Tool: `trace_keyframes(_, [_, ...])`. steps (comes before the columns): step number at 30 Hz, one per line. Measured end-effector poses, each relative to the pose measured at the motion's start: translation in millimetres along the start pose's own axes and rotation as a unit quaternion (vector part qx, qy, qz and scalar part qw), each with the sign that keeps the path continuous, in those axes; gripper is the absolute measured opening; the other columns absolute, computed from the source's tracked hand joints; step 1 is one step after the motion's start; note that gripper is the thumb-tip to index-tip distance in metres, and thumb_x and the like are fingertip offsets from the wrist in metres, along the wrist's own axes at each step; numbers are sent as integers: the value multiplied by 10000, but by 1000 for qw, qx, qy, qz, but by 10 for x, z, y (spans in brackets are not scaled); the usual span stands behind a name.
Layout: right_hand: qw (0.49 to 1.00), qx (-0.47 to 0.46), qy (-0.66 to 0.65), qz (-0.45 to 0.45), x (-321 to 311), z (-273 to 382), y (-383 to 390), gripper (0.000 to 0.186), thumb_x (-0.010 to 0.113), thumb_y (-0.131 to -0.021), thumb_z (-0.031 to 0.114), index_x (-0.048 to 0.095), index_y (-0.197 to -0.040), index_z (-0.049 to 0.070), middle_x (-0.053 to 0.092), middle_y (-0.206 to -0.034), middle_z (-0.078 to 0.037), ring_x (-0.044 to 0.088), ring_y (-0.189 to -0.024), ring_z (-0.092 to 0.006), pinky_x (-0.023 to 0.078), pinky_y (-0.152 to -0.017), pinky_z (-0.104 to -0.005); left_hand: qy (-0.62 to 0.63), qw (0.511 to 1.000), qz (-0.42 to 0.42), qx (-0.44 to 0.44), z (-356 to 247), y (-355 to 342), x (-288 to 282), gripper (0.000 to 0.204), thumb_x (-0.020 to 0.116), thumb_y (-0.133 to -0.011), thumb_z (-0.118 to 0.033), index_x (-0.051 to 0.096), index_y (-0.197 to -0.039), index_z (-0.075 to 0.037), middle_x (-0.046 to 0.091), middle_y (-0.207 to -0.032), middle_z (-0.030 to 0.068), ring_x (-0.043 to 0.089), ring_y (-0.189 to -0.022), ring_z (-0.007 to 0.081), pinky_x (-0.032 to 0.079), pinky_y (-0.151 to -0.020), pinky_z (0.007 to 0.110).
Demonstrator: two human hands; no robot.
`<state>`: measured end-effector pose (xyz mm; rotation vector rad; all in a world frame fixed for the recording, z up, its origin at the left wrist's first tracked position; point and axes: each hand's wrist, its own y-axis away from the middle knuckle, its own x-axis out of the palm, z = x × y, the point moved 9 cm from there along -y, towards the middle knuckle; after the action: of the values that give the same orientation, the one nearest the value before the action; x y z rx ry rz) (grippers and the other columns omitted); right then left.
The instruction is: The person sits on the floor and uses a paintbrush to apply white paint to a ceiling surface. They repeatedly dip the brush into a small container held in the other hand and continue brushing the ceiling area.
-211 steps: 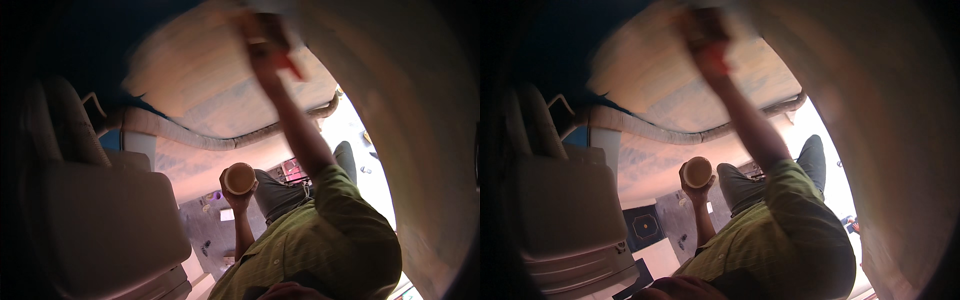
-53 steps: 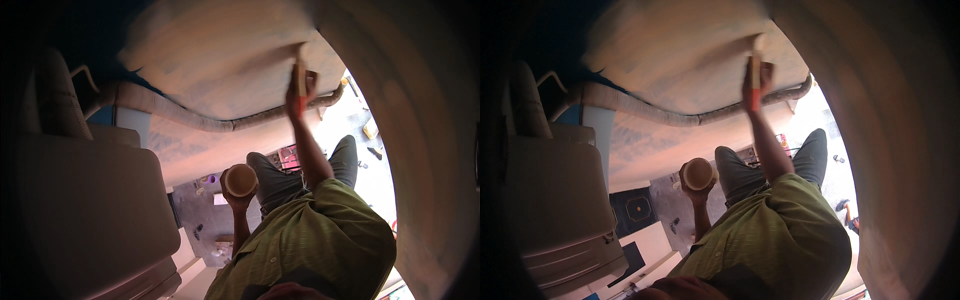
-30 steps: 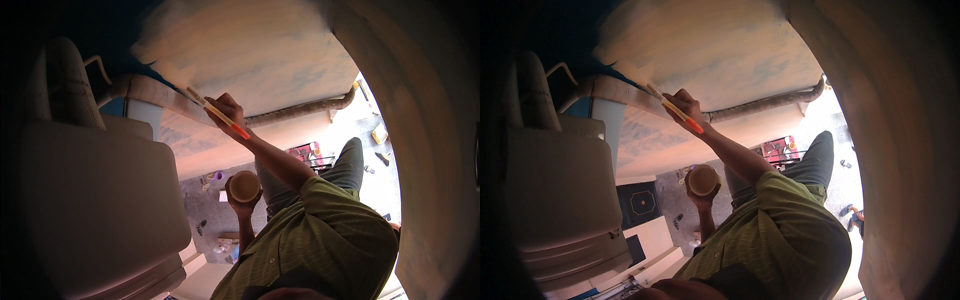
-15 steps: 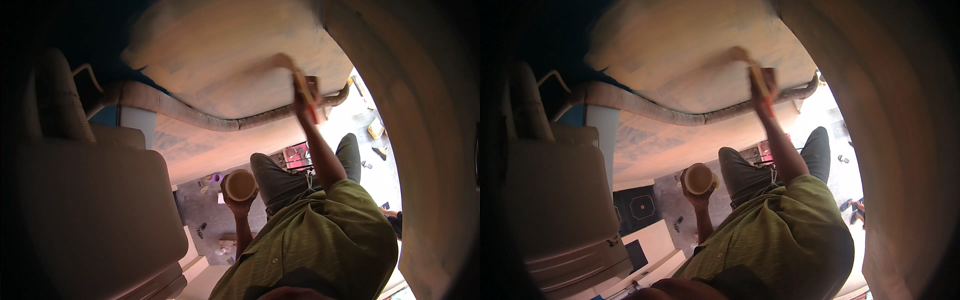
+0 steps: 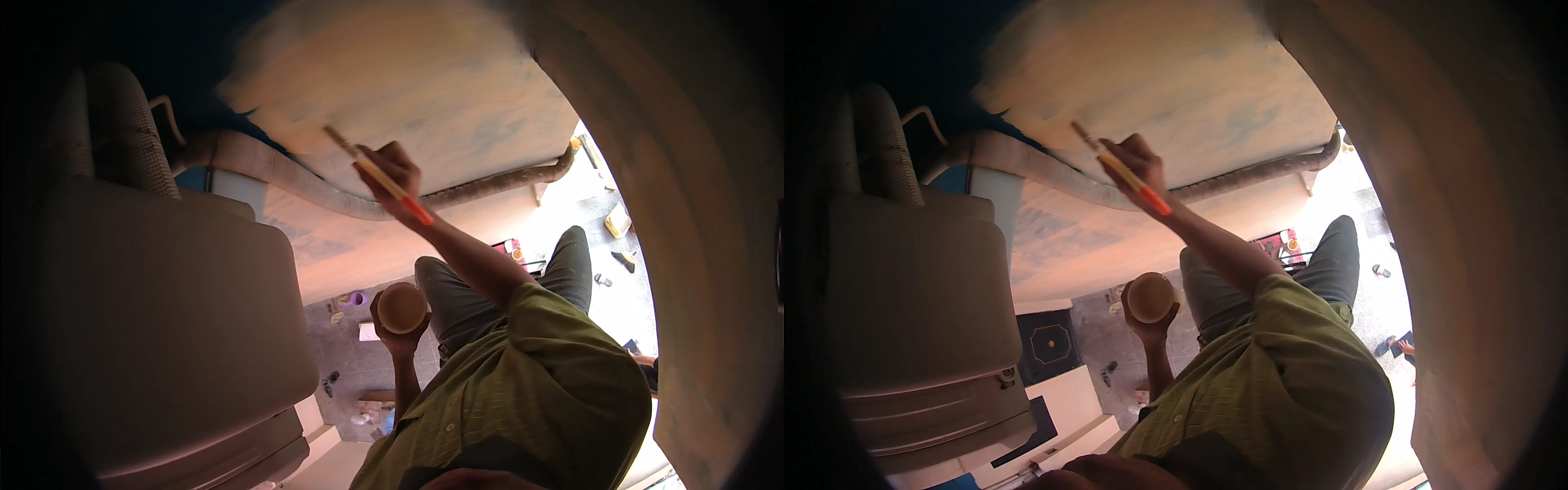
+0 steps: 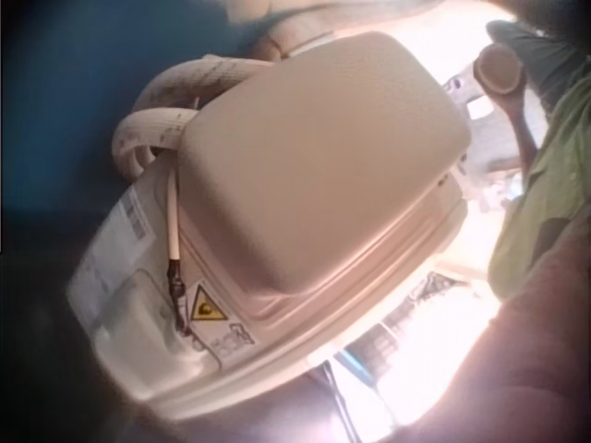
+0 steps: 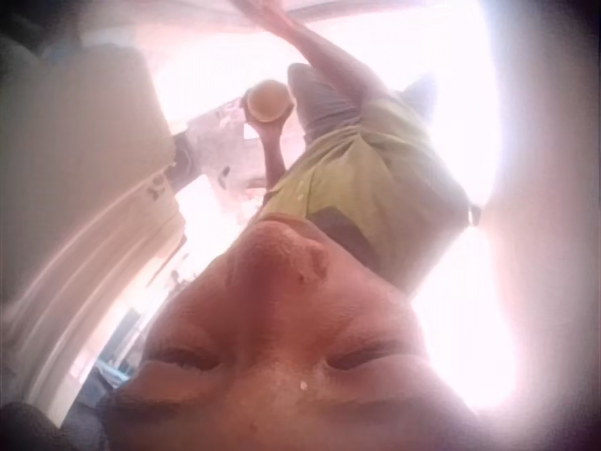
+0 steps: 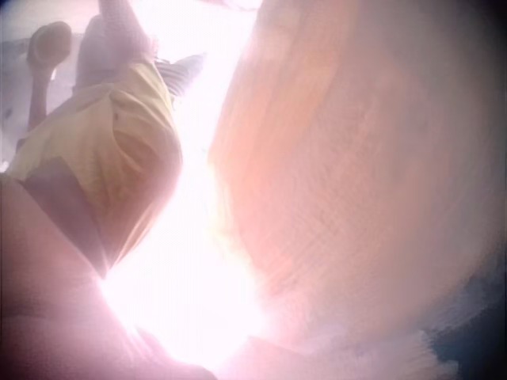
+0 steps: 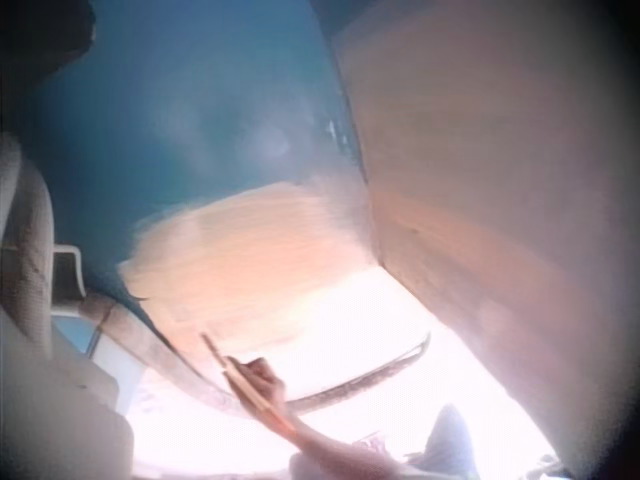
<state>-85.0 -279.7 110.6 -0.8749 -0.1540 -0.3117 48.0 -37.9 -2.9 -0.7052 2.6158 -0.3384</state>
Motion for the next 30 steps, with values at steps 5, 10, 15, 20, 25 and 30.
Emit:
trace_keyframes(5, [998,-9,-40,47,611,159,4,318,802,-820,97,743,-1129,48,595,-811,-90,588,-659,-197,499,-589,-321,-22,999,-23,4,106,106,-189,948,975,-539,-215,517,-1351,-44,625,-1234,123,604,-1137,281,479,-1013,454])
trace_keyframes(10, [998,12,-23,63,661,31,35,324,784,-833,98,729,-1150,63,606,-837,-102,608,-676,-215,513,-587,-326,-50,998,-12,32,27,77,-197,943,985,-553,-245,518,-1344,-33,625,-1223,127,604,-1131,287,486,-999,444])
trace_keyframes(15, [993,-94,67,-9,-30,-276,-145,323,780,-825,73,716,-1135,10,655,-888,-137,652,-758,-272,542,-628,-361,-6,1000,-13,22,5,-22,-111,955,990,-543,-269,526,-1345,-36,637,-1211,121,614,-1118,288,494,-994,444])
trace_keyframes(20, [963,-71,211,-153,-1635,-327,-359,122,778,-874,34,752,-993,39,668,-812,-49,634,-765,-205,501,-651,-326,-32,999,-17,21,45,-6,-216,952,998,-539,-291,531,-1330,-39,636,-1208,114,614,-1110,277,499,-985,441])
trace_keyframes(25, [950,-73,241,-182,-1892,34,-391,159,781,-850,-10,752,-1007,-13,717,-887,-109,683,-765,-194,527,-647,-276,5,1000,-18,23,41,-53,-166,942,991,-554,-295,530,-1334,-39,635,-1210,118,613,-1110,273,500,-983,441])
trace_keyframes(30, [998,-21,27,-52,-458,211,-104,282,831,-797,21,763,-1070,14,643,-798,-50,625,-696,-160,504,-620,-268,-28,999,7,28,76,-37,-136,966,988,-579,-254,478,-1366,-23,588,-1266,142,586,-1157,289,491,-1004,442])
